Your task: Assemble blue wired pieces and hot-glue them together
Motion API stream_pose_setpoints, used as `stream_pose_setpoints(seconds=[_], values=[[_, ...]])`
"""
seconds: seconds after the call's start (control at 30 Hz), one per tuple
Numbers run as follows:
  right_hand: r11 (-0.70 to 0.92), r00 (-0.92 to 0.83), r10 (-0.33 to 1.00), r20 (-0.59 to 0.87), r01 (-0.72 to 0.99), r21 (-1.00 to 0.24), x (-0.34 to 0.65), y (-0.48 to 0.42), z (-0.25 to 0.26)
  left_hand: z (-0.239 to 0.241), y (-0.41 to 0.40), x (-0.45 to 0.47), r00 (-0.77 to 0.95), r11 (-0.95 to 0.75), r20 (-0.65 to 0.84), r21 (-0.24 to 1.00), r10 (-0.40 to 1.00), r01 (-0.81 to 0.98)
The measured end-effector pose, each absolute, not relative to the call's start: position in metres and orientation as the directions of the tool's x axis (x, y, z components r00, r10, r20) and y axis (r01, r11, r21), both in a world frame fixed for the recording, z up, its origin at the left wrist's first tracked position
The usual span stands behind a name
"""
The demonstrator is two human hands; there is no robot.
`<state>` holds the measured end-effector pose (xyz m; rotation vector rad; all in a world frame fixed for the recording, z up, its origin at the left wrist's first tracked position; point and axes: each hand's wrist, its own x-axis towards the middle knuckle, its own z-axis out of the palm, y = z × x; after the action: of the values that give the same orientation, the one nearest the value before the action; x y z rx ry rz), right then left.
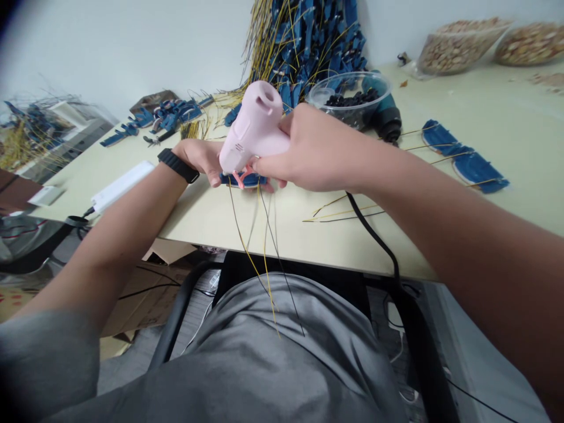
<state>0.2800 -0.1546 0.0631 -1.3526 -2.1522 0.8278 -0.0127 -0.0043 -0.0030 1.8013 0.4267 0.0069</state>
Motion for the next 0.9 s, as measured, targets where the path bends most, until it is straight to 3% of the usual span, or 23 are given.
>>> stream_pose_setpoints(seconds=[0.4, 0.9], values=[[0.315, -0.385, 0.921, 0.058, 0.651, -0.691, 0.283, -0.15, 0.059, 0.004, -0.014, -0.005, 0.922, -0.23, -0.171, 0.938, 0.348, 0.261], [0.238, -0.349, 0.937, -0.002, 0.643, -0.728, 0.285, -0.162, 0.068, 0.001, -0.006, -0.011, 0.954, -0.182, -0.197, 0.954, 0.226, 0.239]])
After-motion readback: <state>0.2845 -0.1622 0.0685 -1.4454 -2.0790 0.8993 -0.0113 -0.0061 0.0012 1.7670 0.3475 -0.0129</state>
